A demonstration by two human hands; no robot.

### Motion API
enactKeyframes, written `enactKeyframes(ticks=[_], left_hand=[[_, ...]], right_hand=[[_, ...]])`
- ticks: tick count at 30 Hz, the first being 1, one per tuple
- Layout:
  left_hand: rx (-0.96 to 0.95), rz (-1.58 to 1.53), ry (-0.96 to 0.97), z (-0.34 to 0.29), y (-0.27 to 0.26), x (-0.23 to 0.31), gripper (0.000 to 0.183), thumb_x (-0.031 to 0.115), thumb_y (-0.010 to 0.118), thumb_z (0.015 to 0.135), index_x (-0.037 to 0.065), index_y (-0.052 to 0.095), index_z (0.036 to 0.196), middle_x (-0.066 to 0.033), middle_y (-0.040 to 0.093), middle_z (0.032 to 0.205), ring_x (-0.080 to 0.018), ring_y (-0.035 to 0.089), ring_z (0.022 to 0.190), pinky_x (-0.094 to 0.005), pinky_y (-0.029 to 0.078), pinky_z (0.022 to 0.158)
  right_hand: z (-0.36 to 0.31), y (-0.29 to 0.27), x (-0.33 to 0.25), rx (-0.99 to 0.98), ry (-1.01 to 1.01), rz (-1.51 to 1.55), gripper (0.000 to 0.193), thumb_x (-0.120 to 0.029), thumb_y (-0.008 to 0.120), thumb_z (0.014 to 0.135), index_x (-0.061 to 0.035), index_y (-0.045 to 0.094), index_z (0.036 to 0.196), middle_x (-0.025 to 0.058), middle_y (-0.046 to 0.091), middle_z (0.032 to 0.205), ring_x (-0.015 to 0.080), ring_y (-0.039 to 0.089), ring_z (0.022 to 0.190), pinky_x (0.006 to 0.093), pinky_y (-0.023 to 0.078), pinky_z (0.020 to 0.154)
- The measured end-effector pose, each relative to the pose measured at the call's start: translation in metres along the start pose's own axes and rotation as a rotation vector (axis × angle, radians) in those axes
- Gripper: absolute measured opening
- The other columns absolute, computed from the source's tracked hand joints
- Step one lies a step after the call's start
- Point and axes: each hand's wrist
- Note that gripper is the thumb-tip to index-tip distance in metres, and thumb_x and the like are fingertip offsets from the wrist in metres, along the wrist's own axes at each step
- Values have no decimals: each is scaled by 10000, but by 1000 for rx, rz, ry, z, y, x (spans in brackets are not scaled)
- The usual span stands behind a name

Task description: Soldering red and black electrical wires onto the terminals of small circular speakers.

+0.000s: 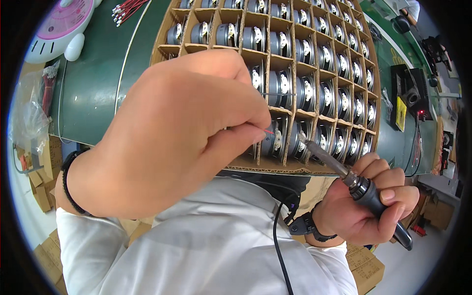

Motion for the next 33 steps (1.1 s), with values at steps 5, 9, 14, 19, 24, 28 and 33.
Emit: enactKeyframes(ticks=[5, 9, 14, 19, 24, 28, 33], left_hand=[[27, 52, 9, 3, 11, 0, 147, -11, 761, 728, 33, 723, 863, -38, 502, 832, -143, 490, 679, -279, 376, 568], [44, 66, 22, 4, 18, 0, 141, -7, 754, 716, 31, 704, 842, -45, 489, 828, -169, 488, 694, -298, 383, 575], [55, 102, 4, 4, 20, 0, 137, 0, 756, 695, 42, 694, 809, -57, 485, 795, -195, 498, 685, -315, 389, 572], [78, 145, 14, 5, 23, 2, 168, -18, 743, 645, 58, 682, 782, -47, 489, 759, -194, 501, 637, -318, 384, 544], [76, 223, -2, 5, 24, 5, 192, -28, 725, 598, 79, 652, 740, -23, 490, 735, -192, 491, 593, -329, 380, 532], [97, 281, 33, 6, 25, 6, 178, -6, 723, 611, 96, 639, 730, -14, 506, 733, -203, 500, 591, -346, 362, 537], [121, 267, 42, 6, 27, 4, 157, 16, 718, 632, 106, 626, 722, -15, 517, 724, -216, 521, 612, -355, 360, 561]], right_hand=[[-1, 12, 1, 84, 0, -27, 247, -275, 462, 966, -96, 386, 812, 20, 331, 619, 123, 223, 493, 318, 275, 502], [-1, 17, 0, 43, -7, -71, 249, -278, 480, 967, -101, 389, 818, 26, 352, 639, 131, 251, 502, 330, 308, 528], [-4, 17, 0, 11, -22, -57, 243, -277, 500, 967, -96, 408, 834, 33, 366, 654, 140, 284, 520, 349, 332, 557], [-5, 18, 3, -21, -51, -94, 251, -285, 523, 952, -88, 418, 837, 39, 368, 651, 141, 292, 522, 348, 325, 558], [-5, 20, 5, -48, -70, -97, 252, -273, 542, 925, -79, 420, 820, 47, 373, 646, 147, 301, 528, 351, 316, 554], [-5, 19, 5, -81, -90, -100, 240, -259, 543, 915, -74, 424, 820, 49, 374, 646, 150, 304, 535, 352, 308, 552], [-4, 17, 6, -117, -103, -74, 239, -258, 541, 914, -73, 421, 822, 49, 377, 653, 151, 310, 542, 351, 299, 550]])
Point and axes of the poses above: each hand's wrist, its own z-axis towards the middle knuckle, its own y-axis out of the palm, x = y × z
